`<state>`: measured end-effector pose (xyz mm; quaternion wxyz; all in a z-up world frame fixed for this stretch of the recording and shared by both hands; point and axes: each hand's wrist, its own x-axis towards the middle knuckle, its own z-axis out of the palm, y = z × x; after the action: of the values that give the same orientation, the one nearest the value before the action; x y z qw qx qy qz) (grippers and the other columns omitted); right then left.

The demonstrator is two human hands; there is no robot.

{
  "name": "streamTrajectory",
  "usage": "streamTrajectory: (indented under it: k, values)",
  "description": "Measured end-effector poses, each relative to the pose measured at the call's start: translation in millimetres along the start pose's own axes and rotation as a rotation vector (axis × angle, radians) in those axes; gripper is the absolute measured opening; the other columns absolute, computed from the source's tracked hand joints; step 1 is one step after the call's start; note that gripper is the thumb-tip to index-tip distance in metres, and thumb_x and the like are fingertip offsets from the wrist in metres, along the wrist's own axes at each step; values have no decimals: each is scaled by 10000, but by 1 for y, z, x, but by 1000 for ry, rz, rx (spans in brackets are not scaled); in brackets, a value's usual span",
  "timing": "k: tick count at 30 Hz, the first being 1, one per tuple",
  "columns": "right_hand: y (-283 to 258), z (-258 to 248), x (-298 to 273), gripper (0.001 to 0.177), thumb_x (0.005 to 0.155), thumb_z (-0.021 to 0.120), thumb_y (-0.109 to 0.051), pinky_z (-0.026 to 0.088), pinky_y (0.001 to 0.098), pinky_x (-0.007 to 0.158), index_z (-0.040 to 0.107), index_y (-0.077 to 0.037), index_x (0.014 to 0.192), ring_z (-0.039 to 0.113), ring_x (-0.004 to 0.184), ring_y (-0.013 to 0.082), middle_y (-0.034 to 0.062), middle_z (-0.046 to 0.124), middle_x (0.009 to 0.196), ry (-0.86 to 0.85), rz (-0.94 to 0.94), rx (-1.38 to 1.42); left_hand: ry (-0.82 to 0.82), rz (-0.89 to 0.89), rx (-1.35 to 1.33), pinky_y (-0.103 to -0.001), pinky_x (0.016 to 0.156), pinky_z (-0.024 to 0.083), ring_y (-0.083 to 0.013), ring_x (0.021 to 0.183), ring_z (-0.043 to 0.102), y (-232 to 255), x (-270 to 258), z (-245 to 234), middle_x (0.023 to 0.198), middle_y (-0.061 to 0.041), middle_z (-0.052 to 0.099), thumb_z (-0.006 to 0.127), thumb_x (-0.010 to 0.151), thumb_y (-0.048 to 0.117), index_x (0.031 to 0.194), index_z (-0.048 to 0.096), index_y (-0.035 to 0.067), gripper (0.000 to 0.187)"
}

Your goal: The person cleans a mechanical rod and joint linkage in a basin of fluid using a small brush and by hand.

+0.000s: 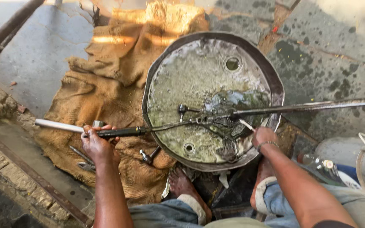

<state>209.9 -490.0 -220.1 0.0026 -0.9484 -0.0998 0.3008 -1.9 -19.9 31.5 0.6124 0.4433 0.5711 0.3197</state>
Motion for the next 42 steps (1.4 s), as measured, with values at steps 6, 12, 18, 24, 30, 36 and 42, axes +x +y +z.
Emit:
streamTrajectory:
  k: [6,12,18,24,30,36,42]
  values:
    - [-78,-37,-21,374,1055,454,-217,634,394,735,611,-308,1382,728,860,280,171,763,1068,-344,-163,38,-34,22,-14,-297,535,573,-224,795,718,1,2,4,939,-104,697,375,1116,406,1093,448,144,273]
    - [-124,-88,-22,480,967,498,-116,624,381,746,603,-307,1394,720,847,246,130,731,1083,-121,-244,6,-32,22,3,-301,548,582,-222,798,724,5,-3,6,932,-106,698,373,1116,404,1080,451,140,278]
    - [-109,-119,-17,593,857,604,-73,618,389,832,595,-289,1409,725,930,239,111,744,1061,-203,-215,-181,-17,11,-43,-293,545,606,-223,776,725,4,0,5,925,-114,697,379,1110,363,1086,476,135,249]
    - [-128,-105,-23,450,936,517,-14,615,380,851,726,-248,1258,715,960,229,40,710,1176,-48,-285,-9,-39,20,-24,-283,521,580,-221,763,714,1,5,6,923,-113,693,379,1128,390,1083,458,126,280]
    - [-101,-109,-21,375,925,523,-51,603,406,855,740,-213,1184,706,970,221,36,721,1134,1,-409,-72,-42,41,-16,-303,519,592,-239,781,733,-1,2,1,922,-120,699,381,1109,386,1086,444,131,263]
    - [-139,-78,-7,369,1086,432,-130,652,356,721,793,-69,1042,749,806,198,132,745,916,-120,-194,-116,-60,50,-13,-301,521,589,-245,781,731,-2,7,4,929,-117,698,375,1122,403,1099,434,134,276]
    - [-87,-108,-14,302,978,544,-199,578,451,755,751,-250,1191,675,783,272,135,724,932,-59,-311,-2,-44,57,17,-321,527,587,-257,797,741,-4,9,-1,944,-126,710,385,1113,383,1135,436,155,234]
